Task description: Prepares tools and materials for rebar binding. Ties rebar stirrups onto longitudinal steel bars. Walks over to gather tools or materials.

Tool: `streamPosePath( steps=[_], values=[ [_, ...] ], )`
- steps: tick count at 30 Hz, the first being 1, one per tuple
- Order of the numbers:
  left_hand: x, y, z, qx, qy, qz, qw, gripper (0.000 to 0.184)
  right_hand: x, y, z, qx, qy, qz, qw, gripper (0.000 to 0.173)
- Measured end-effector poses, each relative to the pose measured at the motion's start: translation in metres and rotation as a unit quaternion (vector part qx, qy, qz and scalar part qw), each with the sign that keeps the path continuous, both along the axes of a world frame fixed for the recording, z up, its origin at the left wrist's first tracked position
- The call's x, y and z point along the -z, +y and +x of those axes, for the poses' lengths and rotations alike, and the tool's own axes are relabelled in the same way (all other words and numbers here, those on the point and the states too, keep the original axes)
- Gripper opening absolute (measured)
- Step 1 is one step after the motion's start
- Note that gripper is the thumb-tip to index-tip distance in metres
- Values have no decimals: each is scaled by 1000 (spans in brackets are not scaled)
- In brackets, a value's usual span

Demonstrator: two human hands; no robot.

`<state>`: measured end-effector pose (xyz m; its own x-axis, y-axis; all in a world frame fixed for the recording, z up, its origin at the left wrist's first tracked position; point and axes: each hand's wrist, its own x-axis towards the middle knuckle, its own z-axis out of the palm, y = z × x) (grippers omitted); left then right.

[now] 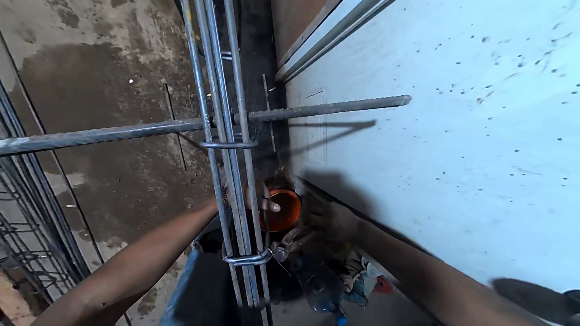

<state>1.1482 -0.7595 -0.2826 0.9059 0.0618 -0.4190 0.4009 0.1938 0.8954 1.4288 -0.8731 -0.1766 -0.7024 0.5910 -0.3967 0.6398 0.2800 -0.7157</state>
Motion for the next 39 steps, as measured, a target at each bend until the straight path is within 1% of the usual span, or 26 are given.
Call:
streamPosePath(
  steps=[3,6,7,9,10,11,12,14,16,17,18,19,20,21,23,24,25,26,27,28,29,31,33,35,37,39],
  values=[
    [3,-5,-9,19,33,-41,998,45,-6,-8,4,23,-16,-36,999,32],
    [0,-7,-17,15,65,-68,995,42,-40,-13,10,80,-20,-228,970,32],
    [0,-7,-17,8,67,-73,995,42,-54,-10,8,104,-11,-345,933,33],
    [-5,-6,-15,-1,71,-72,995,43,-74,4,3,143,-27,-569,809,32],
    [-8,-5,-15,-1,67,-63,996,42,-76,7,3,147,-29,-605,782,33],
    [-9,-5,-15,1,59,-56,997,42,-76,4,2,145,-27,-588,795,33],
    [-6,-7,-16,0,47,-51,998,42,-77,0,2,142,-37,-538,830,33],
    [-1,-8,-17,-6,50,-51,997,42,-90,-4,-7,144,-125,-414,890,43],
    [-5,-9,-16,0,69,-64,996,41,-114,-8,-24,122,-226,-302,918,52],
    [-7,-8,-16,2,73,-59,996,42,-125,-14,-29,98,-260,-203,939,51],
    [-7,-8,-16,4,69,-49,996,42,-128,-27,-30,72,-266,-40,960,46],
    [-5,-8,-16,2,62,-40,997,43,-128,-38,-27,44,-267,115,956,42],
    [-2,-10,-17,-3,56,-37,998,43,-128,-45,-24,25,-277,213,937,42],
    [1,-12,-17,-10,51,-37,998,42,-129,-48,-22,11,-294,266,918,48],
    [3,-13,-18,-18,38,-42,998,41,-132,-50,-20,-15,-314,275,909,54],
    [2,-12,-18,-19,39,-42,998,41,-134,-48,-20,-20,-301,223,927,53],
    [4,-12,-18,-18,43,-45,998,42,-137,-43,-21,-4,-275,117,954,49],
    [6,-12,-18,-20,48,-53,997,41,-140,-33,-21,25,-247,-44,968,42],
    [10,-14,-19,-22,48,-55,997,42,-141,-18,-20,60,-214,-215,951,38],
    [11,-15,-19,-18,52,-51,997,42,-138,-10,-16,81,-177,-305,932,38],
    [8,-13,-18,-14,58,-49,997,40,-136,-5,-14,84,-162,-330,926,39],
    [7,-13,-18,-20,54,-30,998,40,-138,-3,-18,49,-200,-251,946,47],
    [-6,-8,-17,-11,60,-20,998,38,-140,-13,-25,15,-243,-75,967,57],
    [-18,-5,-15,-6,71,-11,997,38,-143,-20,-31,-6,-279,60,958,67],
    [-22,-4,-14,-7,83,-19,996,38,-156,-16,-39,-17,-316,92,944,71],
    [-24,-4,-14,-9,97,-29,995,37,-165,-4,-43,-41,-334,81,938,63]
  ],
)
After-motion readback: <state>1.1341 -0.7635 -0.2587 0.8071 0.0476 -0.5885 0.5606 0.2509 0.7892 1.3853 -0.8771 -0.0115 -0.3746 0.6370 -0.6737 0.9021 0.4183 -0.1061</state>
